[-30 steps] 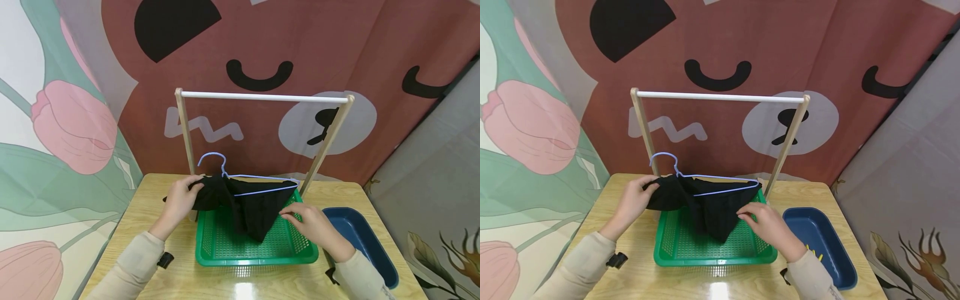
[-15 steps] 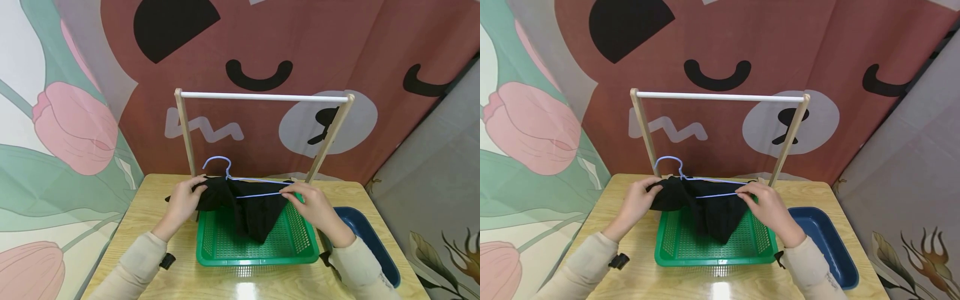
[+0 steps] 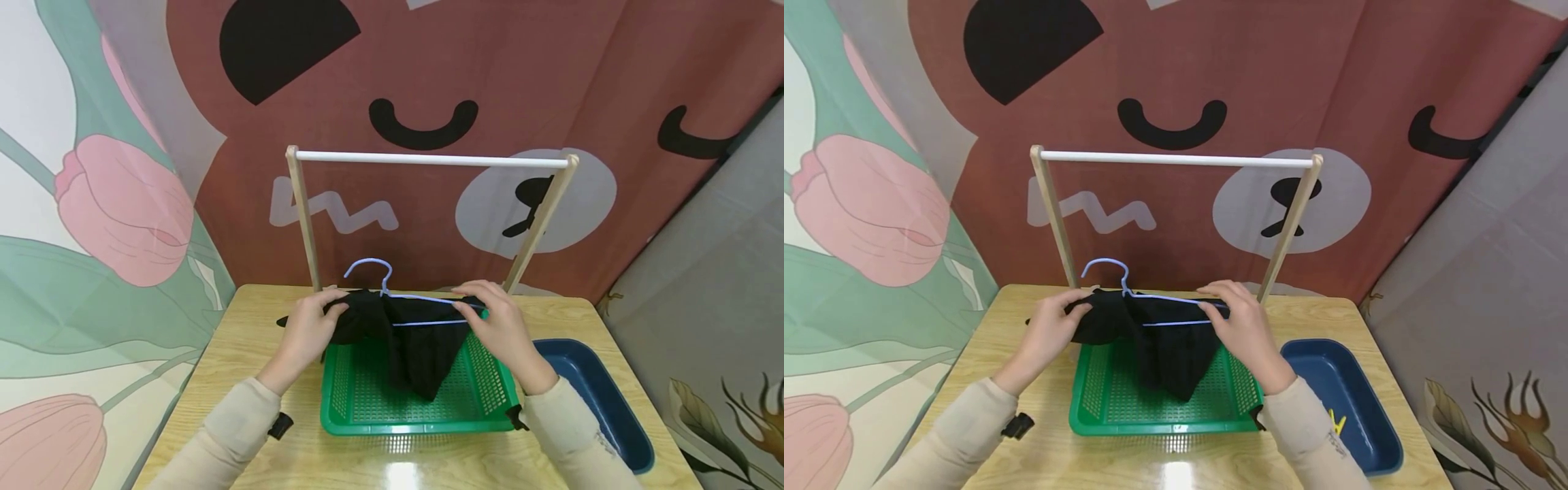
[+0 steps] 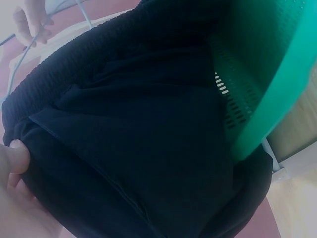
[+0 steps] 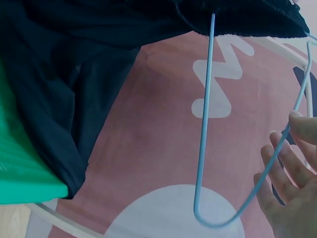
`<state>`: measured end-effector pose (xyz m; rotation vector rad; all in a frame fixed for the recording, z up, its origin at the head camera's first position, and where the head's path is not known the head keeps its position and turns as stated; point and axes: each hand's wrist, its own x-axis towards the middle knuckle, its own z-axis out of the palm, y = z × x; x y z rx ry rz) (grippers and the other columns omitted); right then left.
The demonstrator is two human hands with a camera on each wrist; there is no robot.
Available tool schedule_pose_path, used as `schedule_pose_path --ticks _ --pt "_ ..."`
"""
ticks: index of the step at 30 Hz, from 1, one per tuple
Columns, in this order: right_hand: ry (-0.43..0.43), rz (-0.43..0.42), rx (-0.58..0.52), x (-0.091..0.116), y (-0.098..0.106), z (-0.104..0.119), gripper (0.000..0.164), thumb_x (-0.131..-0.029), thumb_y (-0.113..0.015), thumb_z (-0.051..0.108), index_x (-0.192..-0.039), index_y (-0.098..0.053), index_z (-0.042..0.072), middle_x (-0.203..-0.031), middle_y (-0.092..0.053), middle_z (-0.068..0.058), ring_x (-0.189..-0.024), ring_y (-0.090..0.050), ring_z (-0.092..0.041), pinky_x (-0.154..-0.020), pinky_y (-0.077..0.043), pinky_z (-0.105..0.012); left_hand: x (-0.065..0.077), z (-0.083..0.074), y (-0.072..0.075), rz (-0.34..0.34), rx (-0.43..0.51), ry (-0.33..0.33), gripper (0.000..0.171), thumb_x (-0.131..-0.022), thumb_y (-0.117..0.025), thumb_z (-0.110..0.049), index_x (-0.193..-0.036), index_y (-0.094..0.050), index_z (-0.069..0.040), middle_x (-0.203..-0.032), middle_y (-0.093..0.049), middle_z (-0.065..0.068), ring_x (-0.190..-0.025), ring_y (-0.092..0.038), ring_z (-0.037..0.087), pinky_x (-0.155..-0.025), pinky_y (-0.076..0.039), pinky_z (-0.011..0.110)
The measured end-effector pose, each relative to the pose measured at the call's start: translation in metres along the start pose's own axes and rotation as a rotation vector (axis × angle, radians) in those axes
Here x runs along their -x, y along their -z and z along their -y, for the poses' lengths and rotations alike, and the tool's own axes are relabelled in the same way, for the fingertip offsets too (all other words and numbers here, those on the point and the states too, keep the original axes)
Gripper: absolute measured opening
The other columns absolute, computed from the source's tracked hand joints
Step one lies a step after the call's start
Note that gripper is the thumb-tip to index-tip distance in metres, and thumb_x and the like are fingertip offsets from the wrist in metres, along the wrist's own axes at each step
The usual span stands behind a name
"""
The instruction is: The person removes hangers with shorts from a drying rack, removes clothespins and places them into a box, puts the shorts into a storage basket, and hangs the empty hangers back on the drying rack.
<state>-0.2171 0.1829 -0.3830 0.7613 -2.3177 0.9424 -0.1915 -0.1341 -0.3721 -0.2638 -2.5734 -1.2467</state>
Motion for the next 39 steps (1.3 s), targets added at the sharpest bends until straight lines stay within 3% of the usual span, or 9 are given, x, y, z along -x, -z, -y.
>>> schedule_pose_path --ticks 3,7,17,29,36,39 --pt "-0.029 -0.004 0.005 -0.001 -0.004 0.002 0.020 -0.086 -0.078 0.008 -0.106 -0.074 0.012 -0.101 -0.069 0.001 -0.093 -0.062 -0.016 -0.076 -0.053 -0.037 0.000 -0.002 -0.001 -0.001 0.000 -0.017 0.021 -0.094 -0.067 -0.006 -0.114 -0.073 -0.005 -0.122 -0.068 0.015 -0.109 -0.065 0.031 -0.089 -0.053 0.047" --pt "-0.059 -0.024 -0.002 -0.003 -0.009 0.003 0.013 -0.087 -0.077 0.012 -0.100 -0.075 0.015 -0.093 -0.069 0.005 -0.087 -0.061 -0.012 -0.072 -0.053 -0.036 -0.001 -0.002 -0.003 -0.013 -0.014 -0.042 0.021 -0.094 -0.068 -0.006 -0.114 -0.074 -0.006 -0.117 -0.070 0.012 -0.090 -0.070 0.025 -0.074 -0.054 0.042" --pt "-0.122 -0.104 -0.144 -0.004 -0.018 0.004 0.009 -0.087 -0.076 0.009 -0.094 -0.076 0.014 -0.090 -0.067 0.004 -0.086 -0.059 -0.012 -0.073 -0.047 -0.021 -0.001 -0.001 -0.002 -0.006 -0.041 -0.063 0.021 -0.093 -0.069 -0.007 -0.114 -0.074 -0.008 -0.113 -0.071 0.009 -0.080 -0.069 0.021 -0.070 -0.053 0.040" --pt "-0.130 -0.239 -0.208 0.001 -0.022 -0.001 0.009 -0.085 -0.075 0.001 -0.090 -0.076 0.008 -0.089 -0.069 -0.002 -0.087 -0.059 -0.015 -0.075 -0.045 -0.020 -0.001 -0.001 0.000 0.010 -0.003 -0.102 0.020 -0.096 -0.066 -0.012 -0.115 -0.073 -0.008 -0.115 -0.071 0.010 -0.107 -0.066 0.029 -0.091 -0.051 0.048" --pt "-0.147 -0.271 -0.209 0.001 -0.007 0.017 0.009 -0.084 -0.071 -0.011 -0.089 -0.073 -0.003 -0.089 -0.068 -0.014 -0.082 -0.056 -0.017 -0.069 -0.040 -0.018 -0.003 -0.002 0.005 -0.036 -0.033 -0.059 0.022 -0.098 -0.064 -0.017 -0.116 -0.072 -0.008 -0.114 -0.071 0.011 -0.106 -0.066 0.030 -0.090 -0.051 0.050" --pt "-0.159 -0.309 -0.213 0.003 -0.004 0.015 0.009 -0.083 -0.072 -0.012 -0.088 -0.073 -0.005 -0.086 -0.067 -0.016 -0.080 -0.054 -0.014 -0.068 -0.039 -0.017 -0.004 0.000 0.010 -0.042 -0.024 -0.031 0.023 -0.100 -0.062 -0.018 -0.118 -0.071 -0.007 -0.118 -0.069 0.013 -0.110 -0.063 0.032 -0.093 -0.049 0.051"
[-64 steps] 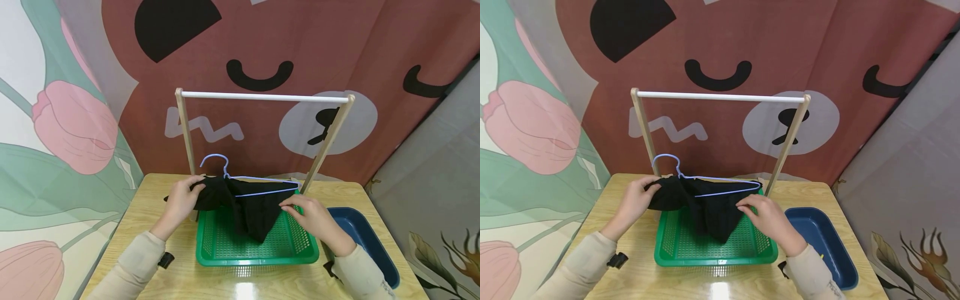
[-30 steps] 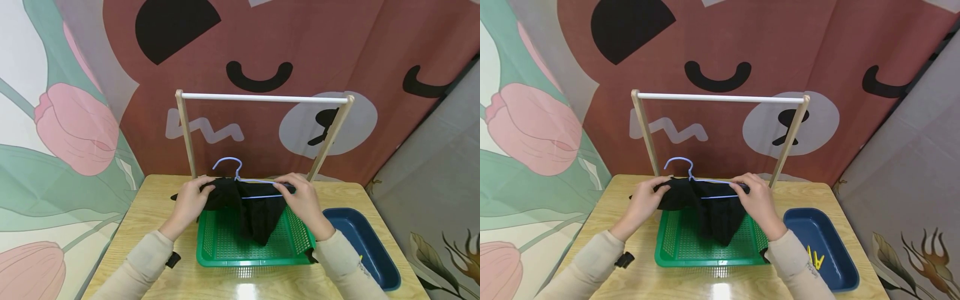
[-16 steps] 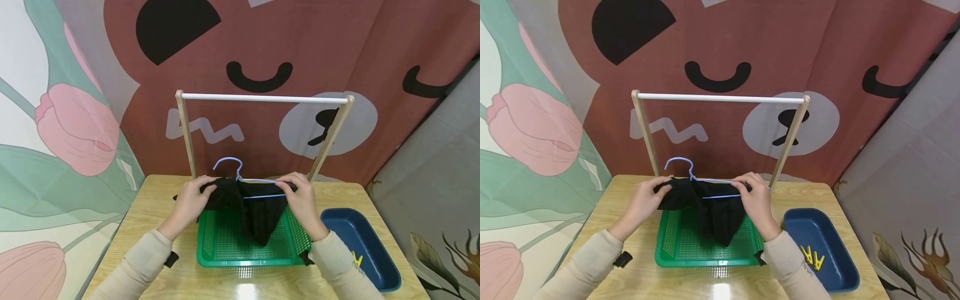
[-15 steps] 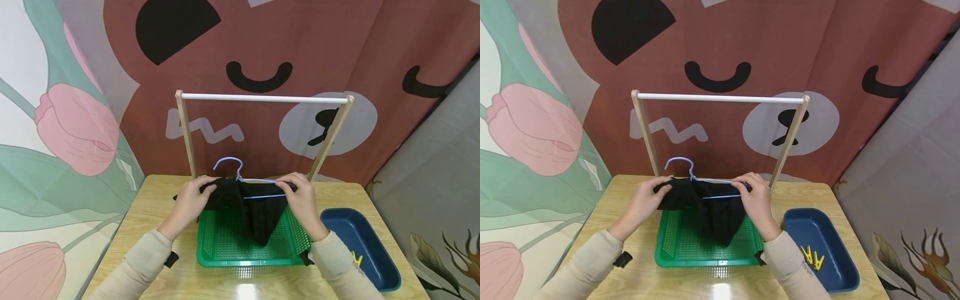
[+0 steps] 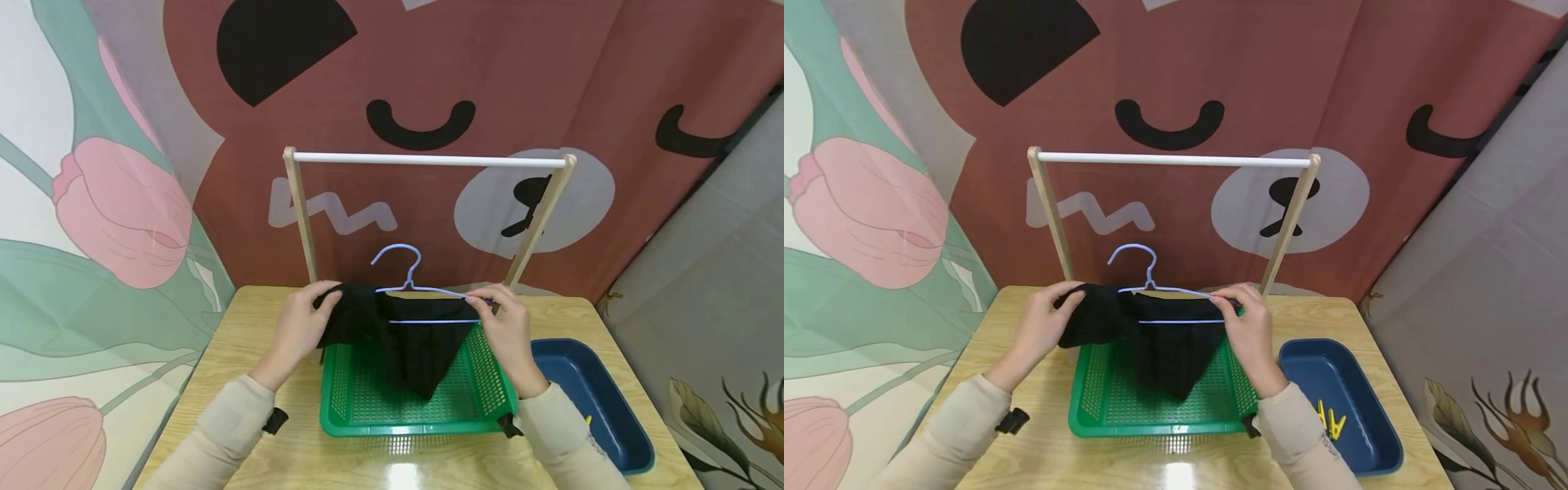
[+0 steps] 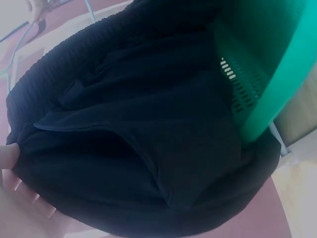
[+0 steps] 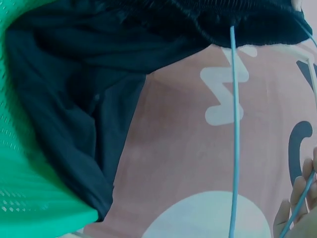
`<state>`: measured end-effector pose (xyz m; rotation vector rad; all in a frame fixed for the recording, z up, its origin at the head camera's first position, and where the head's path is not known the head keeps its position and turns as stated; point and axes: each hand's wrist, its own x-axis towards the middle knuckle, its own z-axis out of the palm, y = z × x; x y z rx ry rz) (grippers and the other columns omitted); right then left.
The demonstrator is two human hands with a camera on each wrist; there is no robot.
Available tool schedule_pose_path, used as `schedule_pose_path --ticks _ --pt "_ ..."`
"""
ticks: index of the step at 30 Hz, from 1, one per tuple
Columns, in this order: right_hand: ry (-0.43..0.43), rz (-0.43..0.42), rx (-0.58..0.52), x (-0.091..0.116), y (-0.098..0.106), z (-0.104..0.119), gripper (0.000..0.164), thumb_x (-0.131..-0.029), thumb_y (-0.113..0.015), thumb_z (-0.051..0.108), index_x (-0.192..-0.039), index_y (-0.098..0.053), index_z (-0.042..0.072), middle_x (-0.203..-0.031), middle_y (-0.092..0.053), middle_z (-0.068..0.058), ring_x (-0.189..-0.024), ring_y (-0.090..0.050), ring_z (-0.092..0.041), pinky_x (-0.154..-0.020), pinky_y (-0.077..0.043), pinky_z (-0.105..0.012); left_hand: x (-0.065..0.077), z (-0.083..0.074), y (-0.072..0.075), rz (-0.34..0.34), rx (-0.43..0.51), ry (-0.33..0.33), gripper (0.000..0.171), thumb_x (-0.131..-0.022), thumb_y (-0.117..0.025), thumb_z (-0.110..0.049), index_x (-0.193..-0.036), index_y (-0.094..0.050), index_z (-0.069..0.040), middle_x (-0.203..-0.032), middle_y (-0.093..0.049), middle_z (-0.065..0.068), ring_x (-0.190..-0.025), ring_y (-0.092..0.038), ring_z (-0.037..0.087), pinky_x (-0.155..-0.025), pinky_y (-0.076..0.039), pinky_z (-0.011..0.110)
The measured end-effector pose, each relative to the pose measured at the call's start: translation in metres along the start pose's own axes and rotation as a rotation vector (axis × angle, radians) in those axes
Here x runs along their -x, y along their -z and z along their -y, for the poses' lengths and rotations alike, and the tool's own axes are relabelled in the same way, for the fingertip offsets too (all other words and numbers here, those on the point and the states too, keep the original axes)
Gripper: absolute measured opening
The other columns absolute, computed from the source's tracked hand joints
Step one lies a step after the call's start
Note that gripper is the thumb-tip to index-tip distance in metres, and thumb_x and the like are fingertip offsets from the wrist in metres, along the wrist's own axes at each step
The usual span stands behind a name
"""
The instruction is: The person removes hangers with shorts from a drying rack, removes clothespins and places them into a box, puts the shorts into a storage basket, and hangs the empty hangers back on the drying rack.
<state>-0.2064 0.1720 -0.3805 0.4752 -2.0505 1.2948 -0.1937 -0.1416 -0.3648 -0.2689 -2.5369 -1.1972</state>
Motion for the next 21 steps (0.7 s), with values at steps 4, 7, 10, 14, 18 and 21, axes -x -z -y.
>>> schedule_pose_path --ticks 4,7,10,14,18,21 --pt "-0.012 -0.047 0.010 0.002 0.007 -0.019 0.010 -0.083 -0.073 -0.010 -0.088 -0.074 -0.001 -0.085 -0.067 -0.012 -0.082 -0.054 -0.007 -0.072 -0.041 -0.017 0.000 0.005 0.006 -0.013 0.004 0.028 0.024 -0.101 -0.060 -0.017 -0.120 -0.070 -0.007 -0.122 -0.067 0.015 -0.114 -0.061 0.034 -0.095 -0.048 0.052" --pt "-0.007 -0.064 0.034 0.003 0.014 -0.028 0.010 -0.084 -0.073 -0.008 -0.089 -0.075 0.000 -0.086 -0.067 -0.010 -0.085 -0.054 -0.005 -0.075 -0.042 -0.019 0.000 0.011 0.010 -0.024 -0.006 0.038 0.024 -0.101 -0.060 -0.016 -0.121 -0.070 -0.007 -0.123 -0.067 0.015 -0.114 -0.061 0.035 -0.095 -0.047 0.053" --pt "0.007 -0.083 0.057 0.003 0.022 -0.033 0.009 -0.085 -0.074 -0.007 -0.090 -0.075 0.000 -0.086 -0.067 -0.009 -0.086 -0.055 -0.005 -0.076 -0.042 -0.022 0.001 0.016 0.012 -0.028 -0.006 0.049 0.024 -0.101 -0.059 -0.015 -0.121 -0.070 -0.007 -0.122 -0.067 0.015 -0.113 -0.061 0.035 -0.095 -0.047 0.053" --pt "0.018 -0.118 0.085 0.003 0.032 -0.037 0.009 -0.084 -0.074 -0.007 -0.090 -0.075 -0.001 -0.086 -0.068 -0.011 -0.086 -0.055 -0.004 -0.075 -0.042 -0.023 0.002 0.022 0.013 -0.030 -0.001 0.063 0.024 -0.102 -0.058 -0.015 -0.120 -0.070 -0.006 -0.120 -0.068 0.015 -0.111 -0.062 0.034 -0.092 -0.048 0.052" --pt "0.008 -0.146 0.107 0.002 0.041 -0.040 0.007 -0.084 -0.074 -0.007 -0.089 -0.075 -0.002 -0.084 -0.068 -0.012 -0.086 -0.053 -0.001 -0.075 -0.041 -0.020 0.003 0.026 0.012 -0.032 -0.009 0.068 0.024 -0.102 -0.058 -0.015 -0.120 -0.070 -0.006 -0.117 -0.069 0.016 -0.107 -0.063 0.033 -0.088 -0.049 0.051" --pt "0.002 -0.165 0.117 0.002 0.046 -0.042 0.007 -0.083 -0.074 -0.008 -0.089 -0.075 -0.003 -0.084 -0.068 -0.012 -0.086 -0.053 0.001 -0.076 -0.041 -0.018 0.005 0.029 0.011 -0.030 -0.025 0.078 0.024 -0.102 -0.057 -0.016 -0.120 -0.070 -0.007 -0.116 -0.069 0.016 -0.106 -0.063 0.033 -0.087 -0.049 0.051"
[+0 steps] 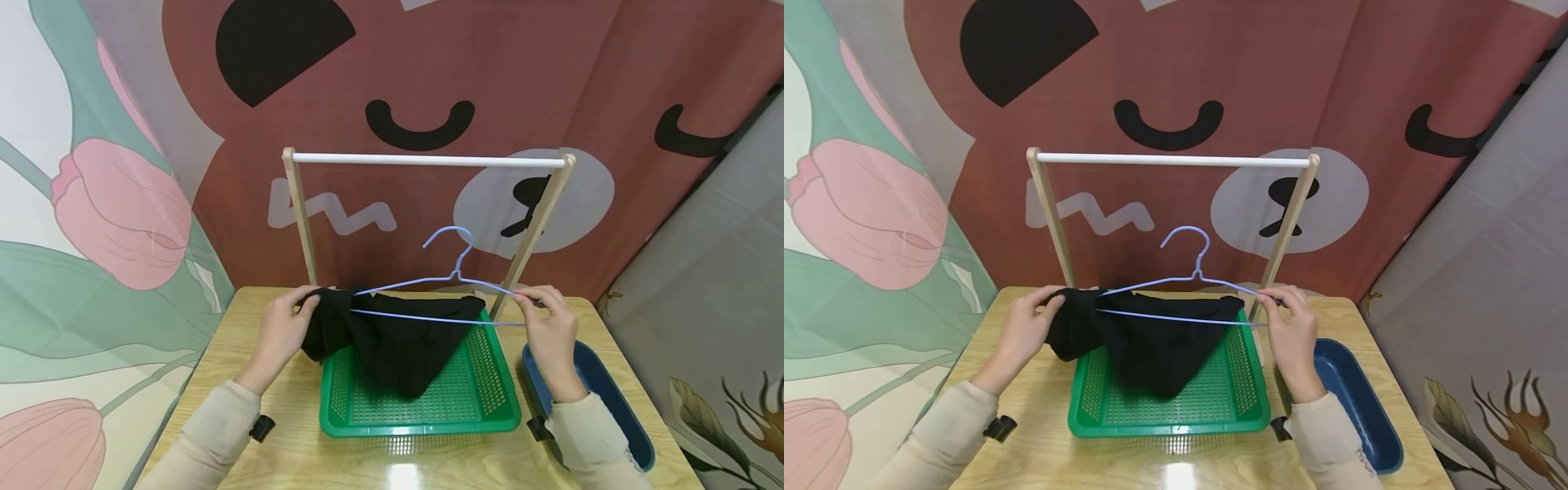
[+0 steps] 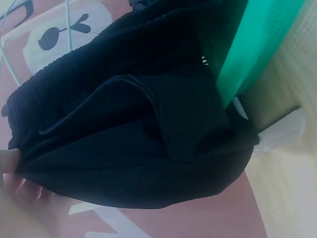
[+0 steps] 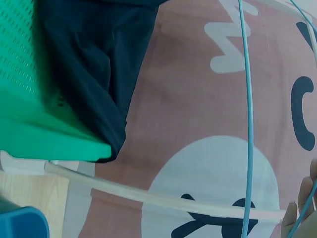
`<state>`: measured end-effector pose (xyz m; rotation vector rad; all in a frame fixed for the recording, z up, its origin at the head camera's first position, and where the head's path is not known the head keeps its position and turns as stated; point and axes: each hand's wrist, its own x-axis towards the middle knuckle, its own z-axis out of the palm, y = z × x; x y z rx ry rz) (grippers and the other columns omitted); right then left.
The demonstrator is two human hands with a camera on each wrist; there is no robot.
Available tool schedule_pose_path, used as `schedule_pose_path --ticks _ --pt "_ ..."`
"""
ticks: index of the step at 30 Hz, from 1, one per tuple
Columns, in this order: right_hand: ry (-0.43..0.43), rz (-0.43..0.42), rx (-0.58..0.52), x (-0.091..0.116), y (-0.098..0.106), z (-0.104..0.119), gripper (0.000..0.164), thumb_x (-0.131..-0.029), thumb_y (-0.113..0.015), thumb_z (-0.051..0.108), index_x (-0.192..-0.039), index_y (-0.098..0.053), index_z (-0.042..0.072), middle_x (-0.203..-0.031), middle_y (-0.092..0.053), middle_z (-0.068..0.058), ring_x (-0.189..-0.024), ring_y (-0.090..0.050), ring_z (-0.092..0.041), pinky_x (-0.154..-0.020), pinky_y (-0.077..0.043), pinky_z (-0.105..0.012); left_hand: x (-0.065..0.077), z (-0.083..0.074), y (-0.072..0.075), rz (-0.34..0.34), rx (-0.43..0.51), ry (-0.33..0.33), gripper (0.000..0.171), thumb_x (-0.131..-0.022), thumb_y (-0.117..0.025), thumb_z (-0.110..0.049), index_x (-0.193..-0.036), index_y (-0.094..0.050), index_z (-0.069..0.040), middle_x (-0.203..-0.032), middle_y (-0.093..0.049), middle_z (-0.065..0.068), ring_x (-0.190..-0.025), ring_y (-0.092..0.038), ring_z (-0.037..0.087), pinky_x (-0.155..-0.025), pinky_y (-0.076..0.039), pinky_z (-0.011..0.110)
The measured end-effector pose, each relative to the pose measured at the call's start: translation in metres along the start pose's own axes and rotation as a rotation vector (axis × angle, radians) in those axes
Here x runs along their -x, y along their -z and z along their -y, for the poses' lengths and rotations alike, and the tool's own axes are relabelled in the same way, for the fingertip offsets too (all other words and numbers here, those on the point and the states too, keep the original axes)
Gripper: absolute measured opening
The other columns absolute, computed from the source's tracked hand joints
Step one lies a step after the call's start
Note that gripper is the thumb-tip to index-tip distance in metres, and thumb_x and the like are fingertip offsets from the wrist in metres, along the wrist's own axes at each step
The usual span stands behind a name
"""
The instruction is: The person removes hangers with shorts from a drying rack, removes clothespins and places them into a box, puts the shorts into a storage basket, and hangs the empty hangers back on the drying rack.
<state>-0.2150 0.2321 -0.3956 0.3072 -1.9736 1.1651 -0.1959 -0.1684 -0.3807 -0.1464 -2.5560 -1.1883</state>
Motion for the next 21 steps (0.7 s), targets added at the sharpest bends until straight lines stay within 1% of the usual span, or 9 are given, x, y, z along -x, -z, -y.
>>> schedule_pose_path --ticks 5,11,16,21 --pt "-0.006 -0.010 0.026 0.001 0.007 -0.005 0.012 -0.082 -0.074 -0.011 -0.091 -0.075 -0.004 -0.085 -0.068 -0.013 -0.088 -0.052 0.003 -0.077 -0.040 -0.016 0.001 0.004 -0.004 0.001 0.001 0.012 0.024 -0.101 -0.059 -0.016 -0.120 -0.070 -0.005 -0.116 -0.069 0.017 -0.106 -0.063 0.034 -0.089 -0.049 0.051" --pt "-0.015 -0.023 0.049 0.003 0.013 -0.008 0.012 -0.083 -0.071 -0.013 -0.092 -0.074 -0.006 -0.086 -0.067 -0.016 -0.086 -0.052 0.007 -0.078 -0.039 -0.016 0.002 0.008 -0.008 -0.025 0.014 0.015 0.023 -0.099 -0.060 -0.010 -0.118 -0.071 -0.001 -0.114 -0.069 0.020 -0.106 -0.063 0.036 -0.090 -0.049 0.052" --pt "-0.019 -0.028 0.056 0.003 0.017 -0.012 0.011 -0.083 -0.071 -0.013 -0.092 -0.074 -0.006 -0.086 -0.067 -0.016 -0.086 -0.052 0.006 -0.078 -0.039 -0.017 0.003 0.012 -0.012 -0.013 0.029 0.042 0.021 -0.099 -0.061 -0.010 -0.116 -0.071 -0.001 -0.112 -0.070 0.020 -0.104 -0.064 0.035 -0.090 -0.049 0.051" --pt "-0.008 -0.029 0.045 0.003 0.022 -0.015 0.014 -0.082 -0.072 -0.014 -0.092 -0.075 -0.005 -0.086 -0.067 -0.014 -0.086 -0.054 0.004 -0.077 -0.040 -0.017 0.003 0.016 -0.015 0.002 0.030 0.074 0.024 -0.101 -0.059 -0.013 -0.119 -0.070 -0.001 -0.114 -0.069 0.020 -0.106 -0.063 0.035 -0.091 -0.048 0.051"
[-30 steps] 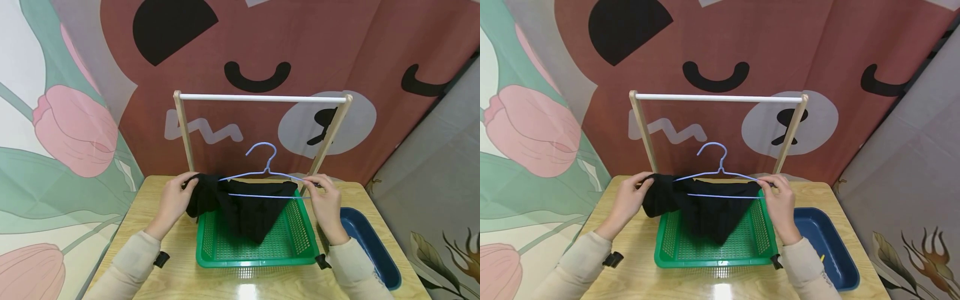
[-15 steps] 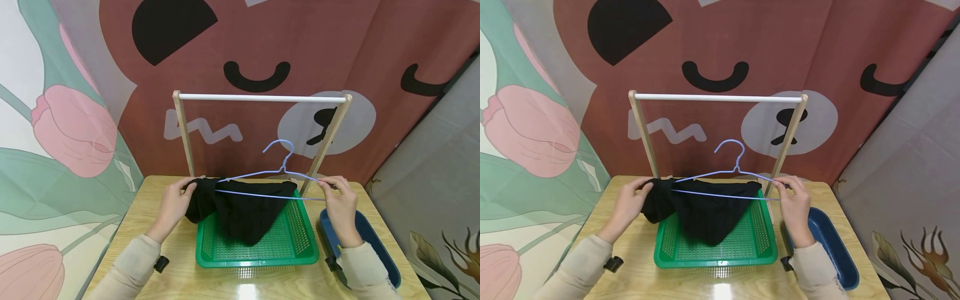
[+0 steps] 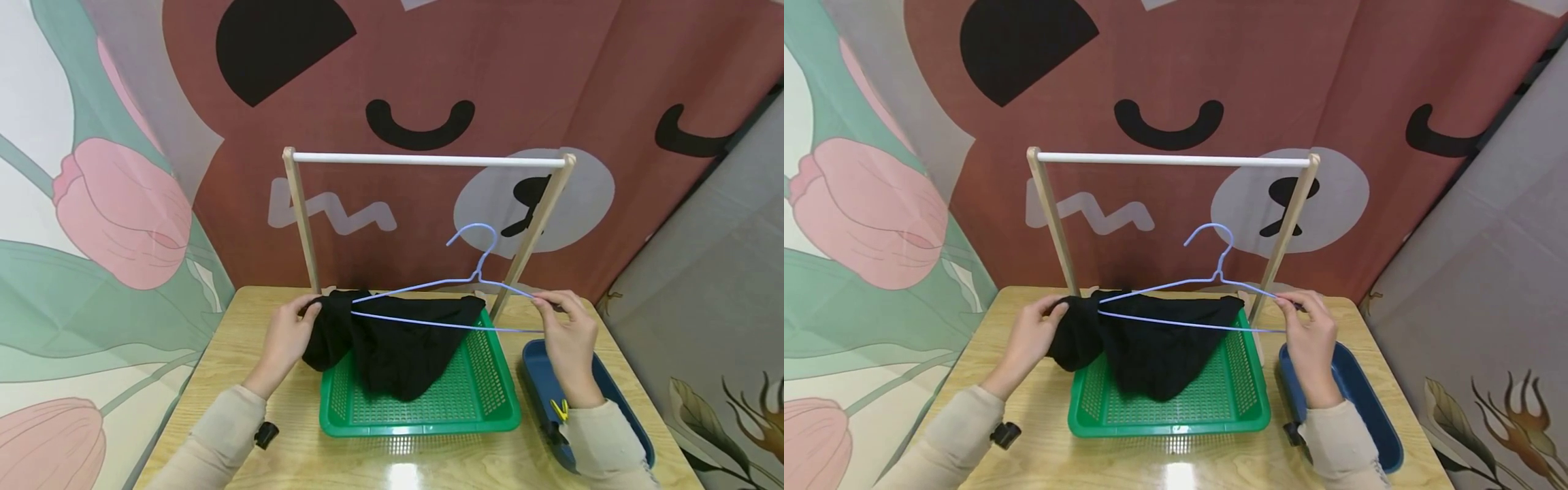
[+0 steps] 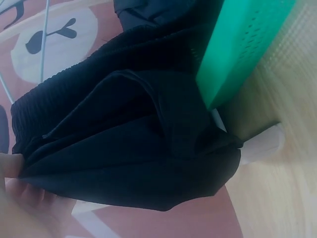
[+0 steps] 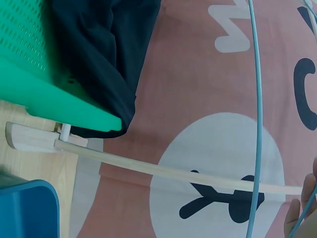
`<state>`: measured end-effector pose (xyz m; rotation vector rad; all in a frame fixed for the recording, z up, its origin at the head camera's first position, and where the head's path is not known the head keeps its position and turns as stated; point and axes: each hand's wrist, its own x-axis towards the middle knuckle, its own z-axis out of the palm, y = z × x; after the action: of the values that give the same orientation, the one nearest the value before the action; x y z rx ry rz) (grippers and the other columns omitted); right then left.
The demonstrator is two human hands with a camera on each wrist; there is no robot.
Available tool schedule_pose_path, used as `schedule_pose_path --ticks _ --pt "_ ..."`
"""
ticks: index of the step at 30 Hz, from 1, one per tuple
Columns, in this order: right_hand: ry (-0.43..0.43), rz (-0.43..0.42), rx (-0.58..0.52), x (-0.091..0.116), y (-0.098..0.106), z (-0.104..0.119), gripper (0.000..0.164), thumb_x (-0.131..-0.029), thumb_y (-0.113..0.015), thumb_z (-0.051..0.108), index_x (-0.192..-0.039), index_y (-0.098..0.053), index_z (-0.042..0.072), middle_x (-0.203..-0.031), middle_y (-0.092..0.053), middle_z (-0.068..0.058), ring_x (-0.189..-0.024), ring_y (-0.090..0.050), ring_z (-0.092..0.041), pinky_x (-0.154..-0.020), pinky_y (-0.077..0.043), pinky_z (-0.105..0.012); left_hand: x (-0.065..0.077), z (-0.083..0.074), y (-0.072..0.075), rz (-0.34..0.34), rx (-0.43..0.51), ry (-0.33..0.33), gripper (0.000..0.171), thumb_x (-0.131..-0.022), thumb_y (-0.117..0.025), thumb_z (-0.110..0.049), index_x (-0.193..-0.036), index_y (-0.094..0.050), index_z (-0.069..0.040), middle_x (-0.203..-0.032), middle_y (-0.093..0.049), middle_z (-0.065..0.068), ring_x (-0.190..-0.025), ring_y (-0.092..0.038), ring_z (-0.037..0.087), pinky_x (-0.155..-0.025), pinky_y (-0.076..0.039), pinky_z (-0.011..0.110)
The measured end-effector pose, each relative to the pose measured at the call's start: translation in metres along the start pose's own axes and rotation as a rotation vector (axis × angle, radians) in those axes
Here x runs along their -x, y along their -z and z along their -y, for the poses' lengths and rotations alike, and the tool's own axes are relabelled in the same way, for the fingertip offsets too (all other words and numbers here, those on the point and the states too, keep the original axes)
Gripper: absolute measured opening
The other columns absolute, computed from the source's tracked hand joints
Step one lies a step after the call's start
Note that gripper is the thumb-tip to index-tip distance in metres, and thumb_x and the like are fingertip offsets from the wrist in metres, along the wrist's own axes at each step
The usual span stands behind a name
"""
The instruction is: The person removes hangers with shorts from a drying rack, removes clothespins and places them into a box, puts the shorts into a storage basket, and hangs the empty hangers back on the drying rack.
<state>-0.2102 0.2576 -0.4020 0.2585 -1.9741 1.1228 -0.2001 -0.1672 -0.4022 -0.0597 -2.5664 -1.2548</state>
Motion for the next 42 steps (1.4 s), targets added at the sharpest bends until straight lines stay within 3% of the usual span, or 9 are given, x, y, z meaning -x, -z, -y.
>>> schedule_pose_path --ticks 11,17,27,35,42 --pt "-0.007 -0.042 -0.009 -0.002 0.008 -0.001 0.008 -0.086 -0.072 -0.008 -0.092 -0.075 -0.006 -0.083 -0.067 -0.001 -0.079 -0.056 0.001 -0.074 -0.041 -0.016 0.000 0.011 -0.011 0.019 -0.021 0.034 0.023 -0.100 -0.060 -0.013 -0.116 -0.072 -0.003 -0.110 -0.070 0.018 -0.101 -0.065 0.033 -0.087 -0.050 0.049" --pt "-0.024 -0.066 -0.009 -0.001 0.004 0.000 0.011 -0.083 -0.072 -0.012 -0.091 -0.075 -0.006 -0.082 -0.067 -0.003 -0.080 -0.055 0.003 -0.074 -0.041 -0.016 0.009 0.015 -0.028 0.093 -0.013 0.044 0.024 -0.100 -0.059 -0.014 -0.119 -0.071 -0.004 -0.117 -0.069 0.016 -0.108 -0.063 0.034 -0.092 -0.048 0.051" --pt "0.006 -0.058 -0.043 0.001 -0.001 0.033 0.007 -0.083 -0.069 -0.018 -0.089 -0.071 -0.014 -0.081 -0.066 -0.016 -0.079 -0.055 0.004 -0.073 -0.041 -0.013 0.026 0.017 -0.057 0.196 -0.030 0.031 0.020 -0.099 -0.062 -0.014 -0.115 -0.073 -0.009 -0.114 -0.071 0.009 -0.108 -0.065 0.031 -0.092 -0.050 0.050" --pt "-0.020 -0.046 -0.043 0.008 -0.005 0.023 0.009 -0.083 -0.069 -0.017 -0.090 -0.072 -0.012 -0.084 -0.067 -0.019 -0.080 -0.056 0.004 -0.073 -0.042 -0.013 0.041 0.020 -0.075 0.356 -0.100 0.019 0.021 -0.098 -0.062 -0.015 -0.115 -0.073 -0.009 -0.113 -0.071 0.009 -0.082 -0.065 0.018 -0.072 -0.052 0.040" --pt "-0.036 -0.053 -0.026 0.014 -0.010 -0.001 0.012 -0.082 -0.070 -0.019 -0.090 -0.073 -0.011 -0.083 -0.067 -0.016 -0.080 -0.054 0.005 -0.074 -0.041 -0.013 0.050 0.023 -0.081 0.459 -0.138 -0.035 0.017 -0.096 -0.065 -0.014 -0.110 -0.075 -0.011 -0.107 -0.072 0.006 -0.080 -0.065 0.017 -0.073 -0.052 0.040"
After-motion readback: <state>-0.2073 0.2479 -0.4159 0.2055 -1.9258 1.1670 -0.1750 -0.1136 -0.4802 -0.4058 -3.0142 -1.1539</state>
